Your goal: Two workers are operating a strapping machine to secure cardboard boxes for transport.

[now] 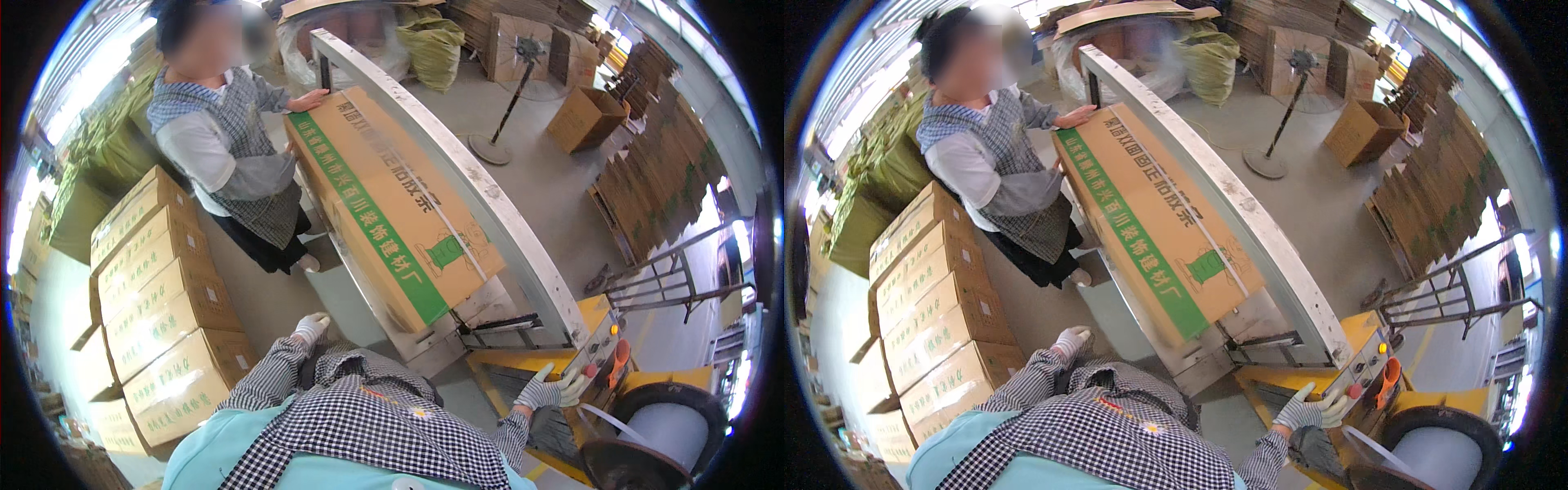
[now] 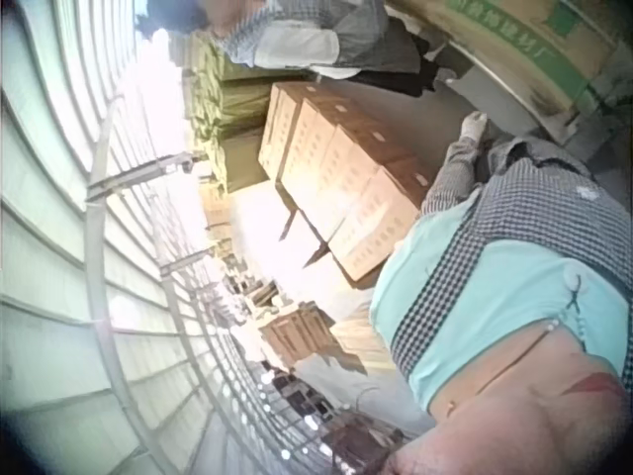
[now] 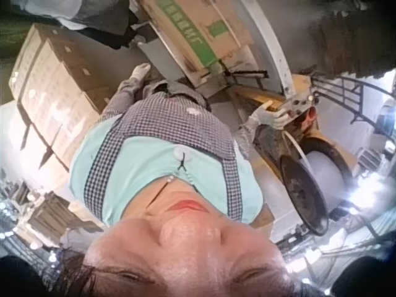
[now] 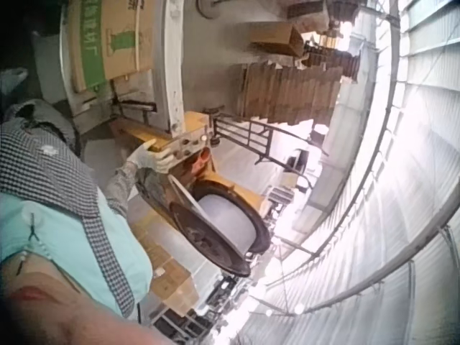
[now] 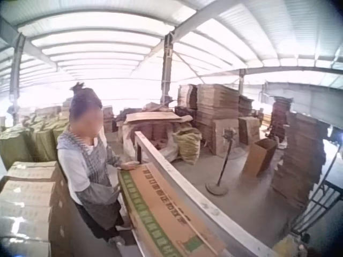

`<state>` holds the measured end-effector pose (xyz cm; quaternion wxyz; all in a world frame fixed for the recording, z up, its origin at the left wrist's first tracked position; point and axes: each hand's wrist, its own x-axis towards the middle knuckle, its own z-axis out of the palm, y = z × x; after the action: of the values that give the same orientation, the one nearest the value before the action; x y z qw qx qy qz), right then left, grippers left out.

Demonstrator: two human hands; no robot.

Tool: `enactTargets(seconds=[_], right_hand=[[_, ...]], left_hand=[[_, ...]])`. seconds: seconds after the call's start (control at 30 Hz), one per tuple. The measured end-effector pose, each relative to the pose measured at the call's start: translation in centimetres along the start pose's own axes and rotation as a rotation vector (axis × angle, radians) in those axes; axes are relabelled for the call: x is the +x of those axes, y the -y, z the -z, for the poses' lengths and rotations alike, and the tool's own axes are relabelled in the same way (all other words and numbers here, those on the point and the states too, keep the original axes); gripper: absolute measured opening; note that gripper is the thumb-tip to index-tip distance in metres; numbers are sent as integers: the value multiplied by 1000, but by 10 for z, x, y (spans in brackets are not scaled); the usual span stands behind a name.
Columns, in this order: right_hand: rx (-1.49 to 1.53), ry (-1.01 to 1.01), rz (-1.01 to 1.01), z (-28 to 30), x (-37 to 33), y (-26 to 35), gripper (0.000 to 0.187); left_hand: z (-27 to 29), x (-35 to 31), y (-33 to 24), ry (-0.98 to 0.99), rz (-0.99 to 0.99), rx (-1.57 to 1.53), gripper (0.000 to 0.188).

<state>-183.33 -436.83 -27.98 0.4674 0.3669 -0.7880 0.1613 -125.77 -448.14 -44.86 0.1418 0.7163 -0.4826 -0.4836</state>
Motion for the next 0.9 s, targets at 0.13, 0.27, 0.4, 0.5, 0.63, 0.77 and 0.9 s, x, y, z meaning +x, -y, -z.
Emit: enactTargets(seconds=[0.13, 0.27, 0.4, 0.5, 0.63, 0.77, 0.9], right_hand=[[24, 56, -47, -8, 4, 18, 59], [-6, 68, -63, -6, 9, 24, 58], [-51, 41, -78, -12, 9, 21, 58], [-52, 79, -140, -13, 16, 50, 61], [-84, 185, -369, -7, 3, 75, 70], [88, 176, -759, 19, -52, 120, 73], [478, 1548, -1012, 54, -80, 228, 61]], left_hand=[[27, 54, -66, -273, -332, 291, 51], [48, 124, -172, -319, -469, 635, 64], [44, 198, -216, -317, -458, 878, 61], [65, 250, -222, -276, -497, 966, 62], [93, 320, -256, -213, -607, 1056, 59], [113, 381, -342, -231, -801, 1153, 40], [169, 471, -358, -443, -1096, 1091, 40]])
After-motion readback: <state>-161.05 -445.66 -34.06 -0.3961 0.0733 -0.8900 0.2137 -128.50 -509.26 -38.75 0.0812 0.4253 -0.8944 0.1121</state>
